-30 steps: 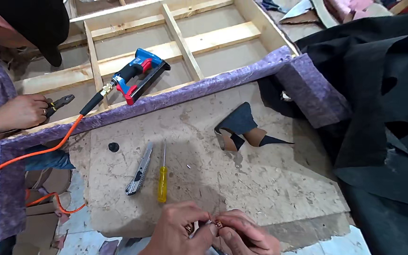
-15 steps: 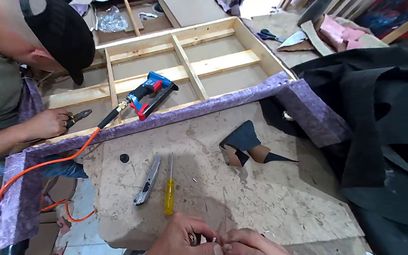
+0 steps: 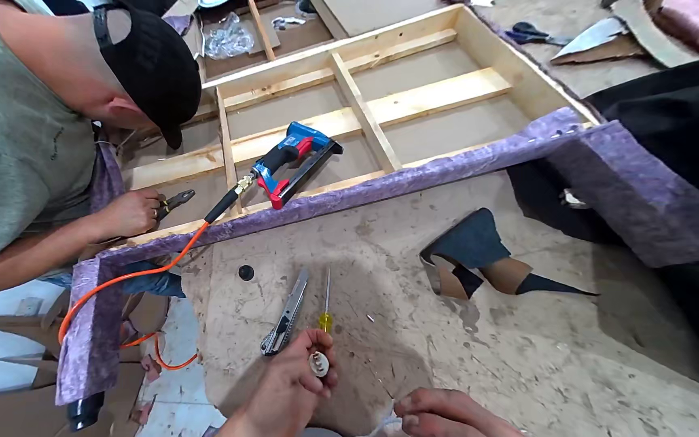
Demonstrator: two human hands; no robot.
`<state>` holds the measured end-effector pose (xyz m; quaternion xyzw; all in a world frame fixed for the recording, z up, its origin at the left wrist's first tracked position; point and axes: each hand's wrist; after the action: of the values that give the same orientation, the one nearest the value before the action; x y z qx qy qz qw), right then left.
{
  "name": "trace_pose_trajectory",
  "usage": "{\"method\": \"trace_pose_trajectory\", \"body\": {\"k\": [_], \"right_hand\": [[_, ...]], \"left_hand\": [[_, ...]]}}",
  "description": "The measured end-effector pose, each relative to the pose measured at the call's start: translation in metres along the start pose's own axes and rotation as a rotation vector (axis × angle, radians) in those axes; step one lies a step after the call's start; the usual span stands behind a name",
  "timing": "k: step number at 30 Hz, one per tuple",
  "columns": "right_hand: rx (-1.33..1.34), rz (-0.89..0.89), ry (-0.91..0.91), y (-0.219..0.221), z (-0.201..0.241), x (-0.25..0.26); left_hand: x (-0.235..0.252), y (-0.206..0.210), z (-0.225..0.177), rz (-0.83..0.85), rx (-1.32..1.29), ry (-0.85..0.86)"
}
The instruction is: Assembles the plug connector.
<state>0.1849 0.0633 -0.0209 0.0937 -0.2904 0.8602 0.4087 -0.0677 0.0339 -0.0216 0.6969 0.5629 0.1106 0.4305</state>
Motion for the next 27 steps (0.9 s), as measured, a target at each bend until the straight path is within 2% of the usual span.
{"method": "trace_pose_trajectory", "body": {"k": [2, 6, 8, 11, 12, 18, 22, 27], "right_hand": [[0.011, -0.011, 0.007, 0.003, -0.002, 0.002], [0.06, -0.04, 0.016, 0.009, -0.006, 0.008], [0.072, -0.045, 0.022, 0.012, -0.006, 0.012], [0.076, -0.059, 0.045, 0.015, -0.006, 0.013], [0.093, -0.064, 0.047, 0.016, -0.007, 0.013], [0.324, -0.128, 0.117, 0.028, -0.003, 0.01], [0.42, -0.188, 0.125, 0.035, -0.001, 0.009], [0.435, -0.191, 0.133, 0.034, 0.002, 0.007]], "left_hand": [[-0.003, 0.0, -0.002, 0.043, 0.091, 0.001], [-0.005, -0.002, -0.005, 0.221, 0.11, 0.116], [-0.007, 0.001, -0.013, 0.193, 0.286, 0.146], [-0.01, -0.001, -0.025, 0.164, 0.707, 0.176], [-0.011, -0.002, -0.029, 0.182, 0.76, 0.184], [-0.008, 0.003, -0.029, 0.241, 0.471, 0.262], [-0.006, 0.008, -0.03, 0.327, 0.47, 0.284], [0.001, 0.016, -0.029, 0.321, 0.573, 0.299]]}}
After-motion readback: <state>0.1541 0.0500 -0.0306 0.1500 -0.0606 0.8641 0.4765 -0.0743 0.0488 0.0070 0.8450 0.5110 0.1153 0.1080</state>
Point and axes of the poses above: each hand's wrist, its own x-axis towards the middle knuckle, its own y-axis out of the palm, z = x × y, and after that the axes turned 10 degrees about z, right-handed
